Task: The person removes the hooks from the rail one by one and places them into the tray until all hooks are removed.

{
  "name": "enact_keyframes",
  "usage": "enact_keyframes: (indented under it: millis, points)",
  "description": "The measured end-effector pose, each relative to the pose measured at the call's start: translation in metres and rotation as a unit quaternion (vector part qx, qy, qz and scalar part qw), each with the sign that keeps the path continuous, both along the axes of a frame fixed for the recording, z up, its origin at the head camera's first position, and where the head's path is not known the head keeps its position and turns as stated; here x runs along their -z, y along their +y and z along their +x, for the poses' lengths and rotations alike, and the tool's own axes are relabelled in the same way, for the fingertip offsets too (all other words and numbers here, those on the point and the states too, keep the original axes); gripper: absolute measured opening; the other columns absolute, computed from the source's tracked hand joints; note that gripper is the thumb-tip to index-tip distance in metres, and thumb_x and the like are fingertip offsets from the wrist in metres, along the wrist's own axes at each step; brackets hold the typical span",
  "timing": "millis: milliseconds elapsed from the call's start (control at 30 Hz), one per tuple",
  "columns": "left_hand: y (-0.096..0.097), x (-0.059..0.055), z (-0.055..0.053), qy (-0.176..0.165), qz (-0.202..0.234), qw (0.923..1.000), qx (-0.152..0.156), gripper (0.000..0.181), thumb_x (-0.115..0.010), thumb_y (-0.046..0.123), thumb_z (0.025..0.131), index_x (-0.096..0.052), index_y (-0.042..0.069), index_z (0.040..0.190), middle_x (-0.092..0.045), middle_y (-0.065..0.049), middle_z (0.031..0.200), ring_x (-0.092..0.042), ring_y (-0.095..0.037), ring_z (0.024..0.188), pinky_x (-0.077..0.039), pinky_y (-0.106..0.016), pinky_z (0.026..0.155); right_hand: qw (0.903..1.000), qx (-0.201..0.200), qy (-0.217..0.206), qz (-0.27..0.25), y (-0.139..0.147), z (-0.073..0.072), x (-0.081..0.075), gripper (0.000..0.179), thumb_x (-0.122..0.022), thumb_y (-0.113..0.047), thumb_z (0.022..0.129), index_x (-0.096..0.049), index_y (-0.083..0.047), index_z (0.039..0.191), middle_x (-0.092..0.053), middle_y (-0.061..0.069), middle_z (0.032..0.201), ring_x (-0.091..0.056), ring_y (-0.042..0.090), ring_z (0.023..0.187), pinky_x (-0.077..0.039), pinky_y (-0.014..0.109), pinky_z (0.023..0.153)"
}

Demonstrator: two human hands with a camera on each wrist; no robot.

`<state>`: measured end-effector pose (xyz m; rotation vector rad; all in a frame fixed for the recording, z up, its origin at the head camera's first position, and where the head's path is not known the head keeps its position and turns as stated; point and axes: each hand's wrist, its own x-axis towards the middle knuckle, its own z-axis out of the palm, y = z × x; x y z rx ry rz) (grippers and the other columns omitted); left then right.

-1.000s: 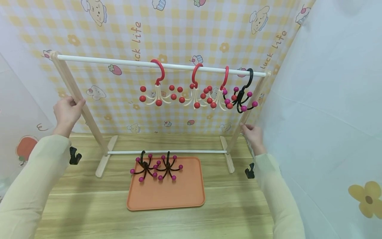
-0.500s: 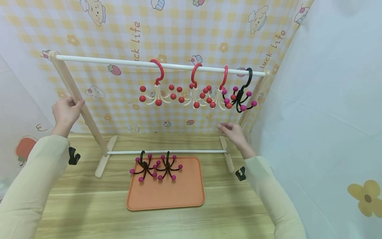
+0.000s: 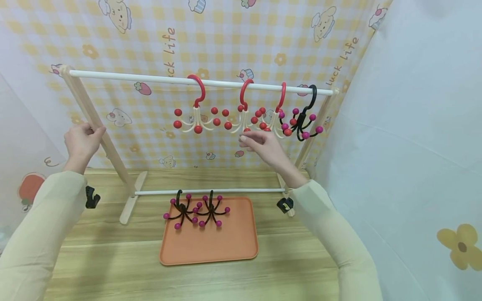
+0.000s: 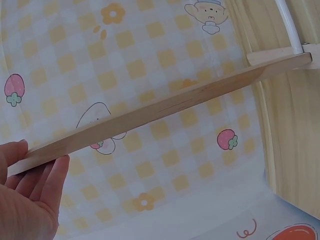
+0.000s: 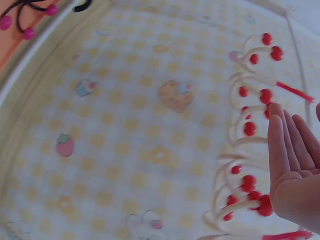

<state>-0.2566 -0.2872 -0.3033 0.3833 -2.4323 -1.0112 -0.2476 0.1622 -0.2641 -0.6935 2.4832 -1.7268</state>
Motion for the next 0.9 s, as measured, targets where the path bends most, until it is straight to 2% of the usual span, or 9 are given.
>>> enact_keyframes:
  millis: [133, 400, 567, 733, 900]
  points:
    - [0.000, 0.000, 0.000, -0.001, 0.001, 1.0000, 0.003, 0.039, -0.046, 0.025, 0.090, -0.059, -0.009, 0.104, -0.057, -0.026, 0.102, -0.050, -0.038, 0.100, -0.034, -0.044, 0.086, 0.9995, 0.004, 0.016, -0.028, -0.013, -0.003, -0.021, 0.037, -0.055, -0.020, 0.088, -0.053, 0.004, 0.116, -0.060, 0.016, 0.106, -0.060, 0.020, 0.091, -0.046, 0.030, 0.077]
    - [-0.001, 0.000, 0.000, -0.003, 0.002, 1.0000, 0.000, 0.039, -0.046, 0.027, 0.090, -0.059, -0.008, 0.103, -0.058, -0.025, 0.102, -0.050, -0.037, 0.100, -0.034, -0.043, 0.086, 0.9978, 0.034, 0.007, -0.056, -0.032, -0.016, -0.050, 0.038, -0.058, -0.021, 0.086, -0.054, 0.001, 0.117, -0.059, 0.013, 0.109, -0.060, 0.019, 0.090, -0.046, 0.029, 0.077]
    - [0.000, 0.000, 0.000, -0.001, -0.002, 1.0000, -0.002, 0.042, -0.045, 0.029, 0.090, -0.060, -0.008, 0.102, -0.059, -0.025, 0.100, -0.050, -0.037, 0.097, -0.035, -0.042, 0.082, 0.9979, 0.048, -0.007, -0.044, -0.045, -0.026, -0.057, 0.041, -0.060, -0.027, 0.084, -0.054, -0.005, 0.118, -0.059, 0.009, 0.111, -0.059, 0.020, 0.093, -0.045, 0.027, 0.078]
    - [0.000, 0.001, 0.000, 0.000, -0.006, 1.0000, -0.005, 0.042, -0.045, 0.030, 0.090, -0.060, -0.008, 0.101, -0.059, -0.025, 0.099, -0.052, -0.037, 0.094, -0.037, -0.040, 0.077, 0.9981, 0.049, -0.007, -0.038, -0.061, -0.034, -0.060, 0.040, -0.059, -0.026, 0.085, -0.054, -0.004, 0.118, -0.060, 0.008, 0.107, -0.059, 0.023, 0.092, -0.046, 0.028, 0.078]
    - [-0.001, 0.001, 0.001, 0.001, -0.004, 1.0000, -0.002, 0.041, -0.045, 0.029, 0.091, -0.060, -0.008, 0.101, -0.059, -0.026, 0.100, -0.050, -0.038, 0.097, -0.035, -0.043, 0.083, 0.9978, 0.043, -0.009, -0.050, -0.078, -0.038, -0.060, 0.036, -0.059, -0.021, 0.086, -0.055, -0.004, 0.117, -0.061, 0.010, 0.103, -0.059, 0.023, 0.090, -0.046, 0.028, 0.076]
